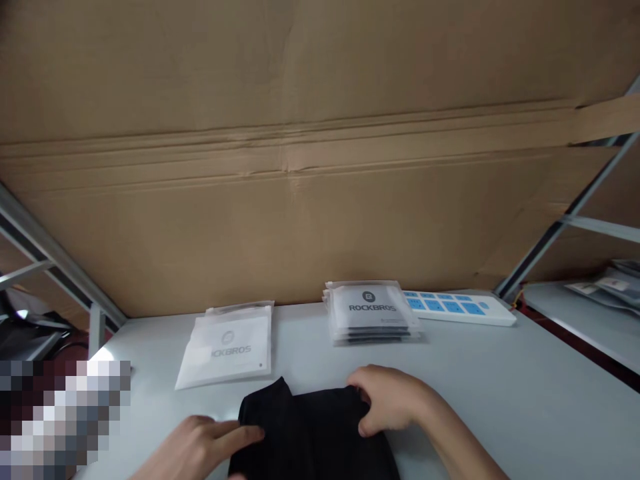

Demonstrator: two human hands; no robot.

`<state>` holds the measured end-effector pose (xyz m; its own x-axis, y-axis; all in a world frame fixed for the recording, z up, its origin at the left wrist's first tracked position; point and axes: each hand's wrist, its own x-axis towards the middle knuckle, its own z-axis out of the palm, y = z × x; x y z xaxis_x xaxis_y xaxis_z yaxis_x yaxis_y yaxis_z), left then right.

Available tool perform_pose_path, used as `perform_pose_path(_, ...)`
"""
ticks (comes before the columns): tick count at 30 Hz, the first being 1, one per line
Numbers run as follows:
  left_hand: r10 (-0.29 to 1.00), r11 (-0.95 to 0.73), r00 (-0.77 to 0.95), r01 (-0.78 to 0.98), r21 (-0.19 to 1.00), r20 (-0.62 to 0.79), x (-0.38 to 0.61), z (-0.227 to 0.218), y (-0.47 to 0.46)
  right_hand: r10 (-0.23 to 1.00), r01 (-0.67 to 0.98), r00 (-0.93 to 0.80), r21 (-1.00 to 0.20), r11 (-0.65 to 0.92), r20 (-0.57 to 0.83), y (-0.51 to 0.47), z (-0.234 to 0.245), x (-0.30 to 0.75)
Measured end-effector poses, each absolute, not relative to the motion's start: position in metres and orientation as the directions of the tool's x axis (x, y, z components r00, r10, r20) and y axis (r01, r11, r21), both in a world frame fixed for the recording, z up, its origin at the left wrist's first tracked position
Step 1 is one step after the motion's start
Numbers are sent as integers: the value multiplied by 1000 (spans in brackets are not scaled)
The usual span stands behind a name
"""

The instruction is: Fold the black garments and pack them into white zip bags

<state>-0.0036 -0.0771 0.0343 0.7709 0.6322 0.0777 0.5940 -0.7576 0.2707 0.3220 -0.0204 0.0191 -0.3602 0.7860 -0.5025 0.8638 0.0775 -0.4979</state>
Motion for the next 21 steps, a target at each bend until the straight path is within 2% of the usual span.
perform_pose_path(2,607,-780,792,577,242,71,13,50,-72,783,866,-363,-494,82,-505,-20,20,322)
perform_pose_path(4,515,-838,856,493,235,40,32,58,-64,780,865,-368,-495,87,-507,-21,20,322)
perform_pose_path(7,367,-895,930,360,264,-22,55,54,-53,779,864,-373,-495,94,-504,-21,20,322)
perform_pose_path(10,325,-900,944,329,286,-63,61,44,-46,778,860,-379,-502,96,-501,-20,20,322)
perform_pose_path(13,370,-879,929,358,314,-23,49,43,-47,776,852,-389,-515,97,-497,-20,20,322)
perform_pose_path(17,535,-785,840,456,419,90,15,56,-61,777,845,-388,-528,85,-496,-20,21,323)
perform_pose_path(21,668,-689,731,536,488,139,-29,57,-75,784,845,-381,-528,81,-490,-20,22,321)
